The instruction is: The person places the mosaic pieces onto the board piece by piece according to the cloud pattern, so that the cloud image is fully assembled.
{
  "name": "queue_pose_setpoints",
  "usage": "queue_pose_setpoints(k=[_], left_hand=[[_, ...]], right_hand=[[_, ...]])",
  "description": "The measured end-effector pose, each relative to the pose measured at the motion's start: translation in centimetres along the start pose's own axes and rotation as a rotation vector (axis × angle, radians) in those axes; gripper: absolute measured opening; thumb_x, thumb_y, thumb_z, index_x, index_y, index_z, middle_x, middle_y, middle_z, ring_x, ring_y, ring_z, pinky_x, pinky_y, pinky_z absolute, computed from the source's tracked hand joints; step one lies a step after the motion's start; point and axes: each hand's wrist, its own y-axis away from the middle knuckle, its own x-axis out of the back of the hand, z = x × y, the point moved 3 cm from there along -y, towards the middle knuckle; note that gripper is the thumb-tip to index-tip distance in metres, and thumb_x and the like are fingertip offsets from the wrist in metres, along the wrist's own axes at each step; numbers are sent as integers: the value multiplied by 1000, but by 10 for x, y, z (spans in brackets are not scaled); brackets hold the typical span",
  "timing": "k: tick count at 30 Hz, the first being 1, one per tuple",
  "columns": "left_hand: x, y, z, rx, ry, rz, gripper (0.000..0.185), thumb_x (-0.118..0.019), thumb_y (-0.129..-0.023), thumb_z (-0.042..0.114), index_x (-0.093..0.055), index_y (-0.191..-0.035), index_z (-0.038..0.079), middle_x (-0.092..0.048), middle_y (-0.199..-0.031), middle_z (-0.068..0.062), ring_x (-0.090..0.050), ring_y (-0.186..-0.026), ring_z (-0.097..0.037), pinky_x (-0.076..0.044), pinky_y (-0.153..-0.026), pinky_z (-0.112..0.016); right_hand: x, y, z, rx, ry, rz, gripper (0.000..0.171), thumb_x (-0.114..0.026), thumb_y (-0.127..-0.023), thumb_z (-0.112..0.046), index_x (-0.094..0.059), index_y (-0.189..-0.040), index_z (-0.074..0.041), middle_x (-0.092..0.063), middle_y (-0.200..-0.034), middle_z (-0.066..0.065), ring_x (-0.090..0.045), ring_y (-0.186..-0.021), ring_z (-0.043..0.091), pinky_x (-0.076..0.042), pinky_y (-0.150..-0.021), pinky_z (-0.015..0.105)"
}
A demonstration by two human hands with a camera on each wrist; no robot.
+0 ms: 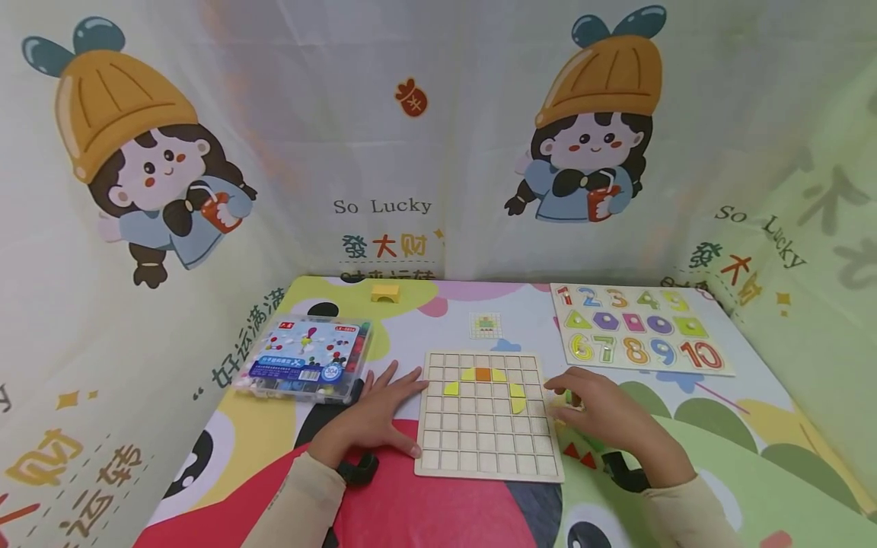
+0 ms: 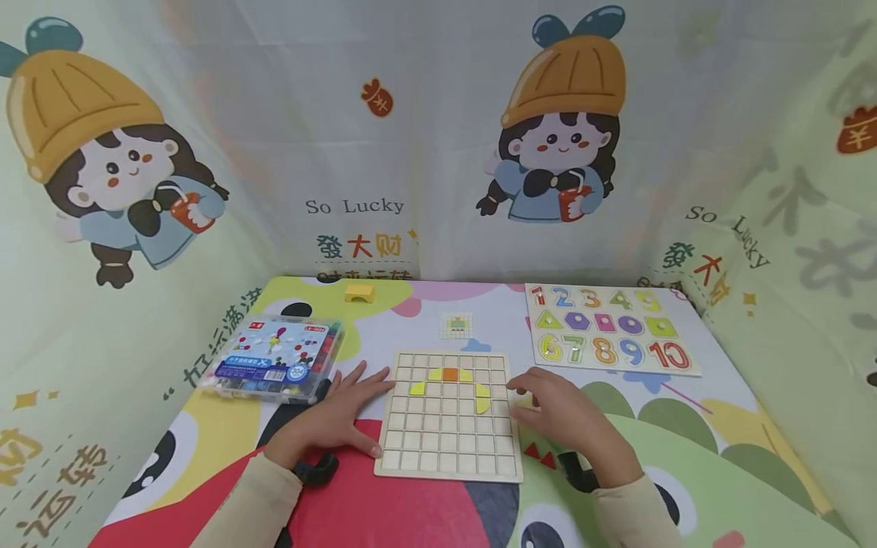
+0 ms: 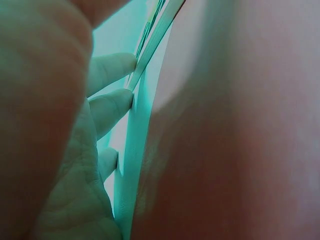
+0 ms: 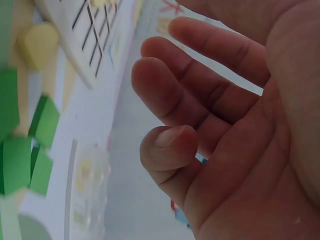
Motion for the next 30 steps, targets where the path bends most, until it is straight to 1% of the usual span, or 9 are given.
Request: queue_pose_setpoints(k=[2, 6, 12, 15, 21, 24, 30], left_hand=[[0, 1, 0, 1, 4, 1, 111, -94, -69, 58, -42, -163, 33, -23, -178, 7, 5, -167, -34, 10, -129, -69], [0, 2, -1, -1, 11, 3, 111, -94, -69, 58, -42, -163, 31, -24, -178, 5, 4, -167, -36, 10, -128, -70], [0, 3, -1, 7, 12, 0, 111, -94, -69, 59, -42, -163, 32, -23, -178, 7, 4, -167, -34, 10, -128, -70], [1, 3, -1, 7, 14, 2, 111, -94, -69, 59, -42, -163, 33, -23, -177, 8, 4, -167, -34, 10, -128, -69], [1, 0, 0, 4, 2, 4, 111, -93, -69, 59, -42, -163, 33, -23, -177, 8, 5, -167, -33, 10, -129, -69], [0, 0, 0, 3, -1, 5, 111, -93, -69, 59, -41, -163, 33, -23, -178, 8, 5, -167, -33, 10, -129, -69], [1, 0, 1, 0, -2, 2, 112, -93, -69, 59, -41, -164, 34, -22, -178, 9, 5, -168, -32, 10, -129, -68]], right_hand=[[3, 5, 4, 0, -10, 24, 31, -82, -92, -17, -74, -122, -9, -72, -108, 2, -56, -82, 5, -50, -67, 24], [3, 10, 12, -30, -23, 35, 30, -83, -92, -16, -76, -120, -11, -72, -107, 0, -56, -81, 6, -48, -66, 24], [-12, 10, 24, -34, -48, 18, 28, -84, -90, -14, -77, -117, -12, -73, -107, -2, -57, -79, 2, -50, -68, 24], [-18, 9, 28, -41, -58, 12, 29, -87, -87, -17, -78, -115, -12, -72, -105, -3, -57, -80, 3, -51, -69, 25], [-27, 8, 31, -85, -22, -20, 32, -90, -84, -22, -78, -112, -12, -68, -100, -7, -55, -83, 4, -53, -75, 30], [-31, 8, 30, -83, 0, -30, 31, -90, -84, -22, -77, -111, -13, -66, -99, -8, -54, -84, 4, -55, -77, 33], [-33, 8, 29, -59, 19, -24, 28, -89, -85, -18, -77, -110, -12, -66, -99, -8, -54, -83, 2, -55, -76, 33]])
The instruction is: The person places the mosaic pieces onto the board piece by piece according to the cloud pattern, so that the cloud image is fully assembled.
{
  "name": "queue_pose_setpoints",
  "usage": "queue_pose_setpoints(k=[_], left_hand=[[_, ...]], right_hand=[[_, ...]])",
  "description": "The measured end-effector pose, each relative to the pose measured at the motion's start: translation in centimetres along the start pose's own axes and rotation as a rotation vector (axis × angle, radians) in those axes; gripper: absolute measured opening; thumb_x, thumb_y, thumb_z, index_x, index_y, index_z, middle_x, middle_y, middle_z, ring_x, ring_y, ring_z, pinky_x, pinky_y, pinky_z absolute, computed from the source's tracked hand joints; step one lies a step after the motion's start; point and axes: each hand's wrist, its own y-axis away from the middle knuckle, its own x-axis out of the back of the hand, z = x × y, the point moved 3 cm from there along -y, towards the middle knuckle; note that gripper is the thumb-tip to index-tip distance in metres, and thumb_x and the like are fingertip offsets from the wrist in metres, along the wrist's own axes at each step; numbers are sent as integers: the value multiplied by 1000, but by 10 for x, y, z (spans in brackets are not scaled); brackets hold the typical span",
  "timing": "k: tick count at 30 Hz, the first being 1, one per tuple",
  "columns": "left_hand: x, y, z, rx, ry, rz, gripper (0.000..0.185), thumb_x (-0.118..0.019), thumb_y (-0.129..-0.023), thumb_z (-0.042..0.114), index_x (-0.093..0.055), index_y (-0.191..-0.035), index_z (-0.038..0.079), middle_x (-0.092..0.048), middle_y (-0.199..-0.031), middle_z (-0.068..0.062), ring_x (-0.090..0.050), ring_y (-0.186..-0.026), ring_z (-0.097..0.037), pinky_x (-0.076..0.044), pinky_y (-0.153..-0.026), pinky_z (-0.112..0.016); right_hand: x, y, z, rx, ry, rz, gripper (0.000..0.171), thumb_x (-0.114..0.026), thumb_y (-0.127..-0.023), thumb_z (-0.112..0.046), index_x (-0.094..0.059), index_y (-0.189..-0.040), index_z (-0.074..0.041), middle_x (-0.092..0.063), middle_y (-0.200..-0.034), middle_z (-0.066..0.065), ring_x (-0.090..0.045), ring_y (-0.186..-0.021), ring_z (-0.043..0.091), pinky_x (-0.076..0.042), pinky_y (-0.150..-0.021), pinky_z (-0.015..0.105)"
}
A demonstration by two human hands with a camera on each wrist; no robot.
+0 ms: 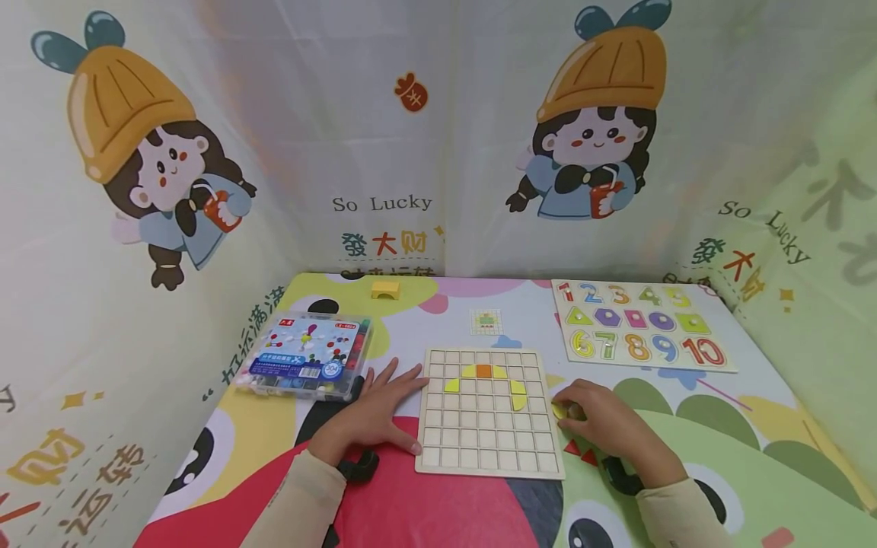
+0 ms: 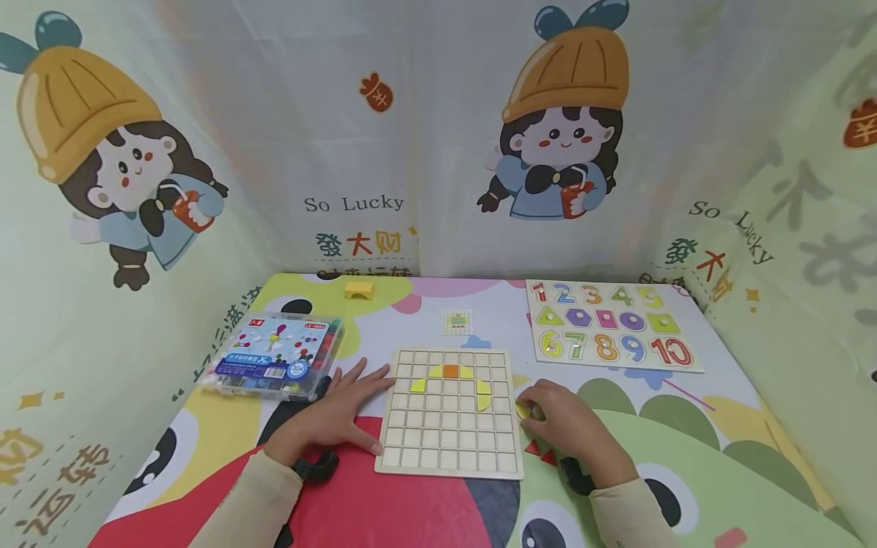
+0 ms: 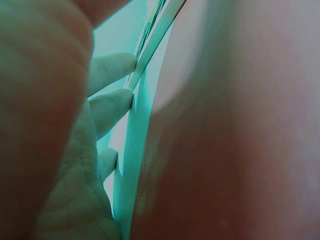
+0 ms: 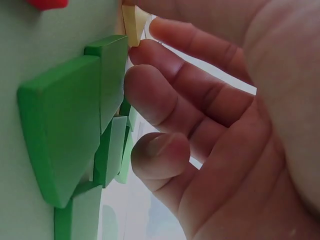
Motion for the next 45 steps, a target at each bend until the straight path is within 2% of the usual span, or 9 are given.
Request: queue_pose_setpoints(k=[11, 18, 26, 31, 36, 45], left_hand=[[-1, -1, -2, -7, -10, 7, 111, -93, -69, 58, -41, -164, 33, -22, -178, 7, 5, -167, -34, 11, -128, -70], [1, -1, 0, -7, -2, 5, 111, -94, -69, 57, -41, -164, 32, -23, -178, 5, 4, -167, -35, 10, -128, -70], [0, -1, 1, -9, 5, -2, 111, -93, -69, 58, -41, -164, 32, -23, -178, 6, 4, -167, -35, 10, -128, -70], [1, 0, 1, -9, 11, 3, 110, -94, -70, 57, -42, -163, 32, -23, -178, 6, 4, -167, -35, 11, -128, -70], [2, 0, 1, -17, 16, 5, 109, -94, -70, 57, -43, -163, 31, -23, -178, 5, 5, -167, -36, 11, -128, -71], [1, 0, 0, -23, 13, 2, 108, -93, -70, 59, -44, -162, 32, -24, -177, 5, 4, -167, -37, 10, -127, -72]], right_hand=[[2, 1, -1, 4, 17, 6, 24, -85, -87, -14, -78, -110, -10, -66, -98, -6, -52, -81, 3, -52, -73, 30], [7, 1, -3, -24, 22, 18, 25, -82, -88, -14, -79, -113, -11, -66, -103, -5, -55, -85, 4, -56, -77, 31], [11, -6, -20, 40, -26, 43, 24, -80, -90, -11, -79, -114, -11, -67, -103, -6, -56, -82, 6, -52, -71, 25], [7, -23, -44, 109, -69, 1, 24, -79, -91, -11, -79, -115, -11, -66, -104, -6, -57, -84, 9, -50, -71, 23], [-5, -50, -71, 165, -125, -61, 24, -77, -91, -13, -80, -115, -13, -64, -99, -7, -57, -82, 13, -48, -70, 22], [-30, -88, -106, 162, -23, -144, 22, -78, -93, -16, -81, -114, -16, -68, -105, -7, -60, -91, 8, -57, -85, 31]])
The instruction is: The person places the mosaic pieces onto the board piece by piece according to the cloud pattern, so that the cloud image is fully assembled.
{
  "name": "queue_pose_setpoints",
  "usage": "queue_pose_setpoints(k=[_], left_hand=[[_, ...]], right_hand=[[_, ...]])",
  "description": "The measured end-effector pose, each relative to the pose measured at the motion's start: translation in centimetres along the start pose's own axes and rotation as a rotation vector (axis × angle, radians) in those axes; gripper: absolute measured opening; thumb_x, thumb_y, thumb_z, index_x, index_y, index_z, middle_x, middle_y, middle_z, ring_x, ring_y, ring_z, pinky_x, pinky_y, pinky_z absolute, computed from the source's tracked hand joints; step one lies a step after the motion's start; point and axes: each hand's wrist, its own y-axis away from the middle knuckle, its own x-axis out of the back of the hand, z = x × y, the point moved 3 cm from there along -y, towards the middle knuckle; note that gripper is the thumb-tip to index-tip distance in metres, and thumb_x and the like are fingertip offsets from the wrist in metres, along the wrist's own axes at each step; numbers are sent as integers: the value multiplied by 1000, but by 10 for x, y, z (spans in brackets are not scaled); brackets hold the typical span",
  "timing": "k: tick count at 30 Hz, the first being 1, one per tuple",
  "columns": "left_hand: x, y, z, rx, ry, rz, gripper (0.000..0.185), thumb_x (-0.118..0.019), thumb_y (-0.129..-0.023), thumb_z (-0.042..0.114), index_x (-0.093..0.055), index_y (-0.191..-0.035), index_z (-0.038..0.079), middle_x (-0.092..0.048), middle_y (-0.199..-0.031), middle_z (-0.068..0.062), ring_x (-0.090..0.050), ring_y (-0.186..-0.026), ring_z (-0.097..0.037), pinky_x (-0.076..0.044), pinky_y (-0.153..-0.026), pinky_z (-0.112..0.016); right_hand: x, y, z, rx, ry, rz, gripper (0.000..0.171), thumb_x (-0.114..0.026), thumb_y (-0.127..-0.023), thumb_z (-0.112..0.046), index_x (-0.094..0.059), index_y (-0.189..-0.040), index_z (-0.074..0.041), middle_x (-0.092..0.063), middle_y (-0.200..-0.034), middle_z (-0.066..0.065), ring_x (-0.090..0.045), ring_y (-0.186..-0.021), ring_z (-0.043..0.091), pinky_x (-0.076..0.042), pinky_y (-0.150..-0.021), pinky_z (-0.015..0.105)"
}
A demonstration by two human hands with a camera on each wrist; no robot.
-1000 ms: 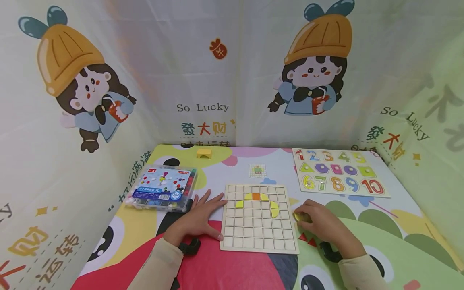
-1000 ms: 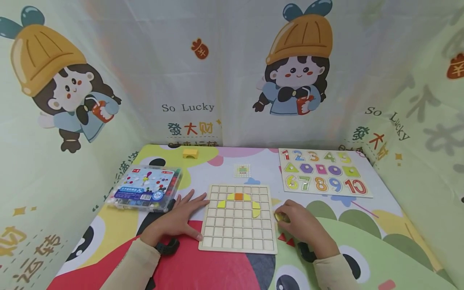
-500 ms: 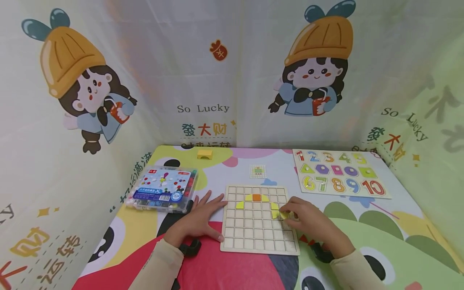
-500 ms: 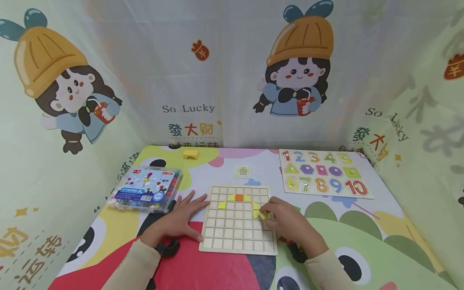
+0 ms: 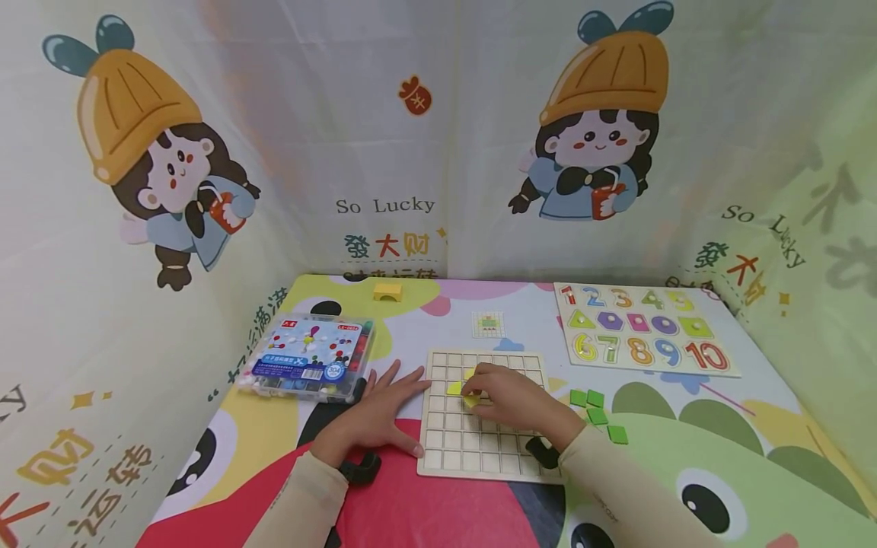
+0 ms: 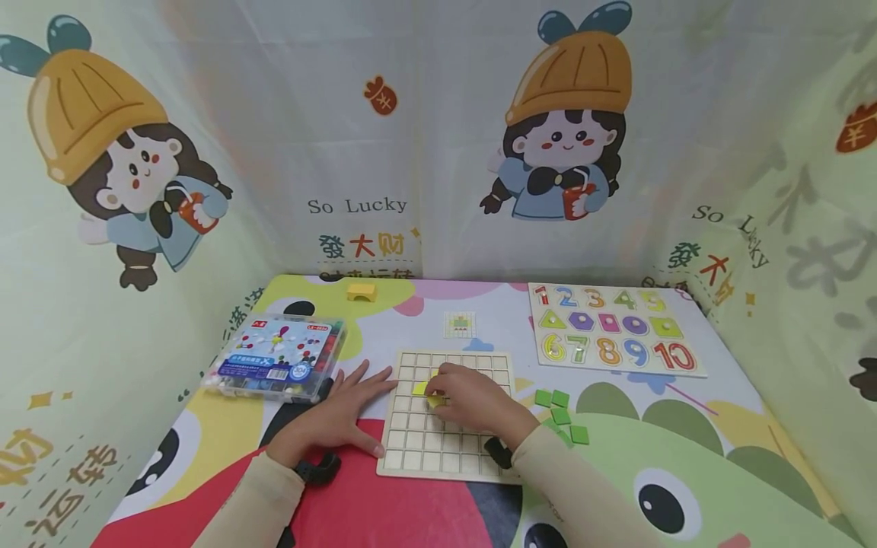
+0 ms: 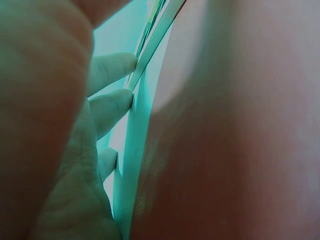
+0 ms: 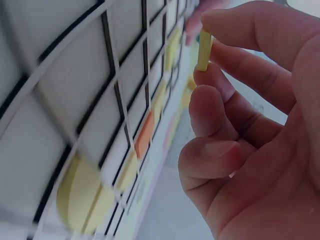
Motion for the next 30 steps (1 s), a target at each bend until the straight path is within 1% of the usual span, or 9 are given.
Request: queue_pose_setpoints(k=[4, 8, 12, 16, 21, 30], left_hand=[[-1, 0, 0, -3, 0, -5, 108, -93, -71, 60, -44, -162, 32, -24, -177, 5, 4, -167, -37, 11, -127, -72], [1, 1, 1, -4, -5, -7, 108, -92, -71, 59, -43, -163, 32, -24, -177, 5, 4, -167, -37, 11, -127, -72], [2, 1, 1, -4, -2, -5, 108, -93, -71, 59, -43, -163, 31, -24, -177, 5, 4, -167, -37, 11, -127, -72], [0, 0, -1, -7, -3, -6, 108, -92, -71, 60, -43, -163, 32, -24, -177, 6, 4, -167, -36, 11, -127, -72], [-1, -1, -2, -7, -7, -5, 109, -92, -71, 60, -43, -163, 31, -24, -177, 7, 5, -167, -36, 11, -127, -72], [-2, -2, -3, 2, -24, -10, 110, -91, -71, 61, -41, -164, 32, -21, -178, 7, 5, -167, -34, 11, -128, -71]], right_hand=[[-8, -11, -7, 18, 34, -14, 22, -78, -92, -14, -80, -114, -15, -68, -104, -6, -60, -89, 8, -57, -84, 30], [-14, -19, -11, 24, 59, -16, 24, -77, -93, -14, -80, -116, -17, -68, -106, -6, -60, -90, 7, -57, -85, 30], [-21, -25, -12, 29, 74, -17, 22, -76, -94, -15, -80, -116, -19, -66, -101, -7, -57, -83, 4, -55, -78, 26], [-27, -26, -12, 29, 104, -19, 22, -77, -95, -17, -79, -117, -18, -64, -99, -7, -56, -82, 5, -55, -76, 25], [-27, -24, -14, 11, 116, -13, 24, -79, -95, -19, -79, -118, -18, -65, -101, -5, -57, -83, 6, -55, -76, 27], [-27, -23, -12, 14, 136, 0, 26, -80, -95, -21, -79, -120, -18, -63, -99, -5, -54, -78, 5, -52, -72, 22]])
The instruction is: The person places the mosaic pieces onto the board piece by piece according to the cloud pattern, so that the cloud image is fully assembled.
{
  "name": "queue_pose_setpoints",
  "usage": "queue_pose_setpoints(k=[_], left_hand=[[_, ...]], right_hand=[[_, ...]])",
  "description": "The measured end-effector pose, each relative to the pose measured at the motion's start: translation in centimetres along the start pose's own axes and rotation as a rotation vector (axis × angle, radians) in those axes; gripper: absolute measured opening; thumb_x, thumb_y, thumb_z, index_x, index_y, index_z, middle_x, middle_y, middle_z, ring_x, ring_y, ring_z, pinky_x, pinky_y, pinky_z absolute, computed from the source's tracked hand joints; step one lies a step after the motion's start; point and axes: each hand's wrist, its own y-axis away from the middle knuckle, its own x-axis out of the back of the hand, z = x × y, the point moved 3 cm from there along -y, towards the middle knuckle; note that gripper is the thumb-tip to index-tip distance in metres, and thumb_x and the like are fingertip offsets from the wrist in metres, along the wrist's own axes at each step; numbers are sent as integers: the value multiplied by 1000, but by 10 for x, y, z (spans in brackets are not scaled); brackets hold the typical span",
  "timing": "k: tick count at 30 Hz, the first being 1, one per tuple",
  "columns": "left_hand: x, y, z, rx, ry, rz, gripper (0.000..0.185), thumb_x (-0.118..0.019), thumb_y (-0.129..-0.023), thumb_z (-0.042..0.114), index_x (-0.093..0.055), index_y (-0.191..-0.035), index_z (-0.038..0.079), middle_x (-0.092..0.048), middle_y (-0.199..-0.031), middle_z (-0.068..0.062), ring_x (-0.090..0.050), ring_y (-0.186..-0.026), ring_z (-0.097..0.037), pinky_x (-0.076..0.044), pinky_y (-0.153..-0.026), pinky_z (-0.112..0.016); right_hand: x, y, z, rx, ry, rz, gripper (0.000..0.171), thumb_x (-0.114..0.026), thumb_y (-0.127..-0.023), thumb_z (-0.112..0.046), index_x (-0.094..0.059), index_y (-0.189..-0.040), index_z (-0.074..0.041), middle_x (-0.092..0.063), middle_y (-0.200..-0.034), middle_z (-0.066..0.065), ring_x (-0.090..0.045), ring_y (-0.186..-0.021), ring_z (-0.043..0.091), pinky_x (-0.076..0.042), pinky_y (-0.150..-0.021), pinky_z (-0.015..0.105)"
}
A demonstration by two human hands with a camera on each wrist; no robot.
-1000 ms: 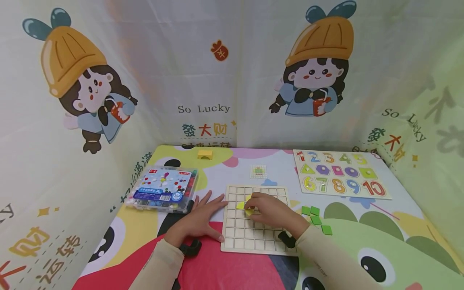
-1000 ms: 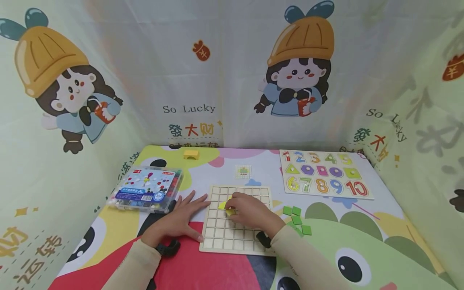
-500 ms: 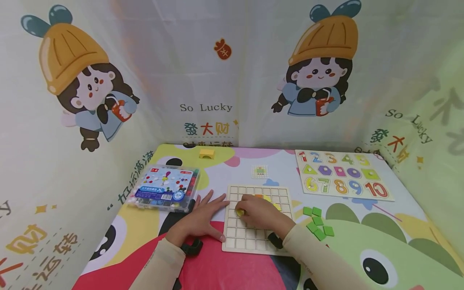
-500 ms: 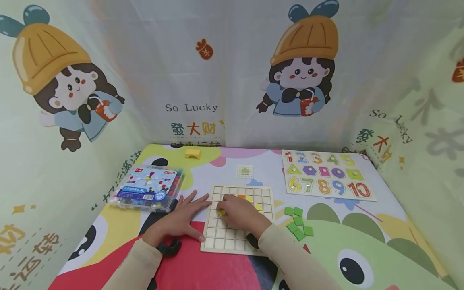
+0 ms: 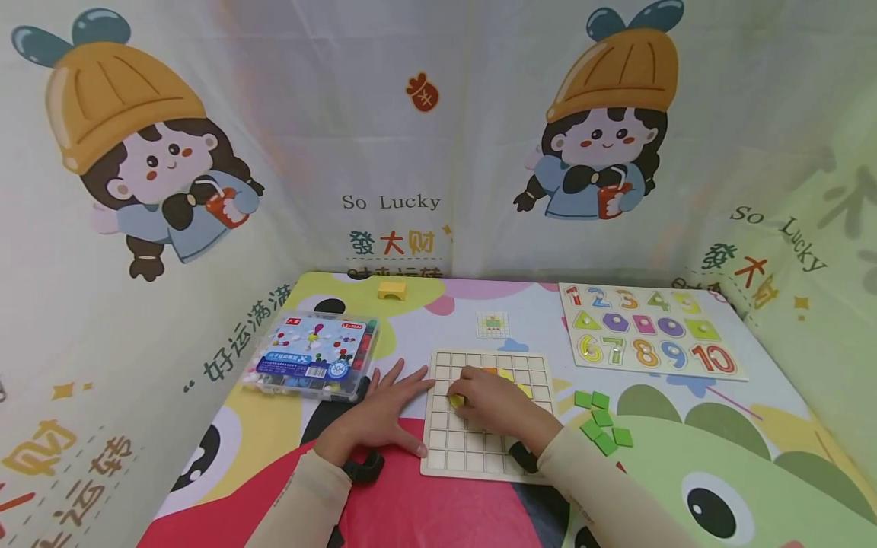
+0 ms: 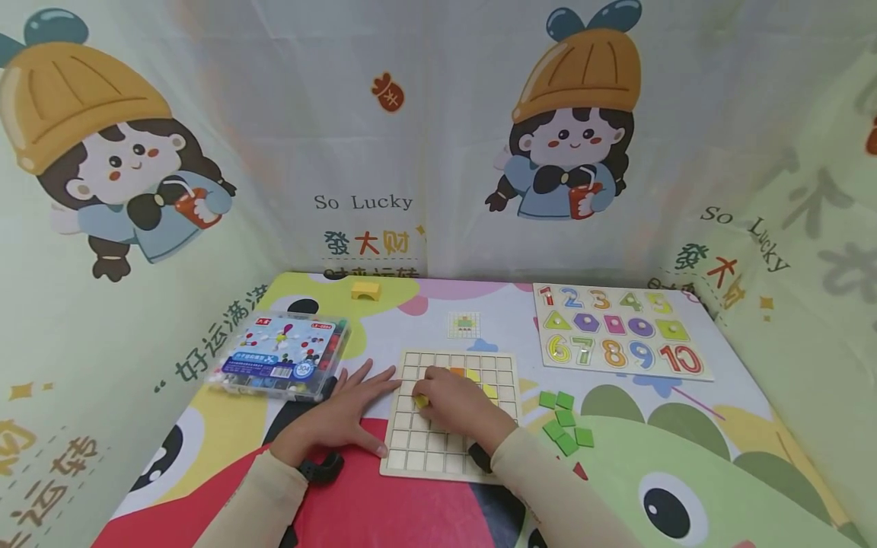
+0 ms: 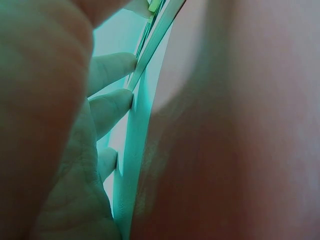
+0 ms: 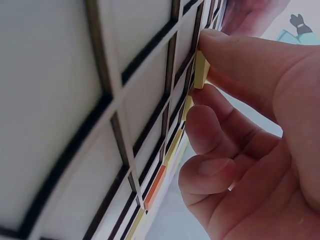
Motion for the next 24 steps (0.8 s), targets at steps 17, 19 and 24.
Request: queue_pose_setpoints(k=[17, 19, 24], left_hand=[[0, 0, 1, -7, 10, 5, 111, -92, -70, 62, -41, -164, 32, -22, -178, 6, 4, -167, -35, 10, -128, -71], [0, 0, 1, -8, 13, 9, 111, -92, -70, 61, -41, -164, 32, -22, -178, 6, 4, -167, -35, 10, -128, -71], [1, 1, 2, -5, 13, 10, 110, -92, -70, 60, -41, -164, 32, -22, -178, 5, 4, -167, -36, 10, -128, -71]], right_hand=[[10, 10, -2, -4, 20, 21, 27, -82, -93, -24, -80, -119, -17, -68, -104, -3, -59, -85, 6, -58, -77, 27], [13, 16, 0, -18, 0, 28, 27, -82, -93, -23, -80, -119, -17, -69, -106, -2, -62, -90, 8, -60, -82, 30], [25, 35, 12, -90, -85, 49, 30, -82, -93, -25, -78, -122, -15, -71, -114, -2, -67, -105, 15, -61, -96, 41]])
